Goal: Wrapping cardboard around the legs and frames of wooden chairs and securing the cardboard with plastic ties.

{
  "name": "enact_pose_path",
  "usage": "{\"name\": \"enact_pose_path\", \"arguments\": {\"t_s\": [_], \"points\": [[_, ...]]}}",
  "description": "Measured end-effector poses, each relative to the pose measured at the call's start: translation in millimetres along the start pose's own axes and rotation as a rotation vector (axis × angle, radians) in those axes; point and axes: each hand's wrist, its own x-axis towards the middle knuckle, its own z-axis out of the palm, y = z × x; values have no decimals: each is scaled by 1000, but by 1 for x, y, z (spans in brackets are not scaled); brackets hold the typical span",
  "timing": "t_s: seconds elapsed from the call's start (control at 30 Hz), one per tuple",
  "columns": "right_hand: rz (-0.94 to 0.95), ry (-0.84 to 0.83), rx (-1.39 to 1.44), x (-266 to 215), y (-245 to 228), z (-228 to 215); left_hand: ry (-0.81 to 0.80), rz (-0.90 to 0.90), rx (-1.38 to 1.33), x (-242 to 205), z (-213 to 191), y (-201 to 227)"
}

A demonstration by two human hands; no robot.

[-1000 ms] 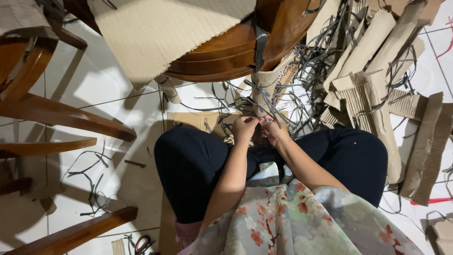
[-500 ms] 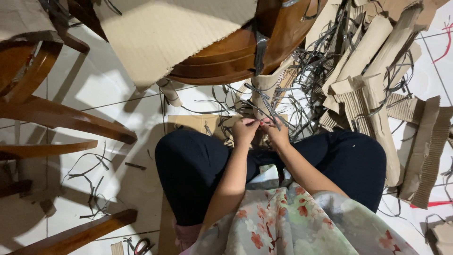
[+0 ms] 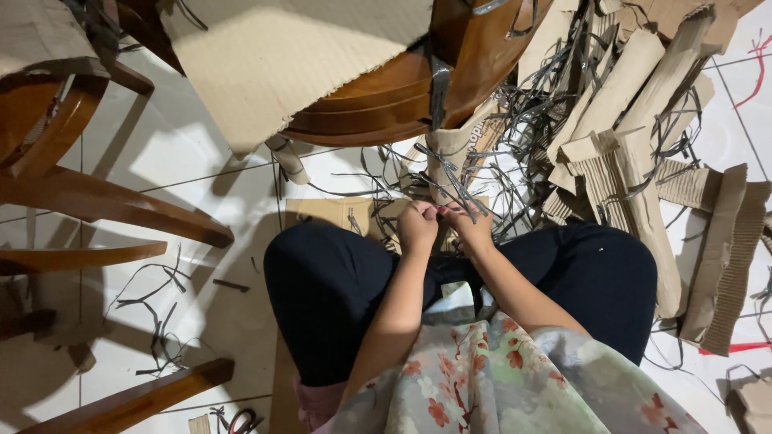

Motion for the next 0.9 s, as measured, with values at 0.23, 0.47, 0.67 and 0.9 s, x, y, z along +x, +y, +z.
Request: {"name": "enact_pose_path", "arguments": {"t_s": [0.23, 0.47, 0.67, 0.9], "points": [[-71, 41, -56, -25, -38, -7, -7, -82, -129, 6, 3, -5], [-149, 10, 35, -3, -25, -14, 3, -155, -221, 13, 16, -9], [-244, -67, -25, 46, 14, -22, -13, -151, -196, 12, 9, -10], [-419, -137, -609, 39, -23, -54, -160, -207, -75, 9, -5, -3]]}}
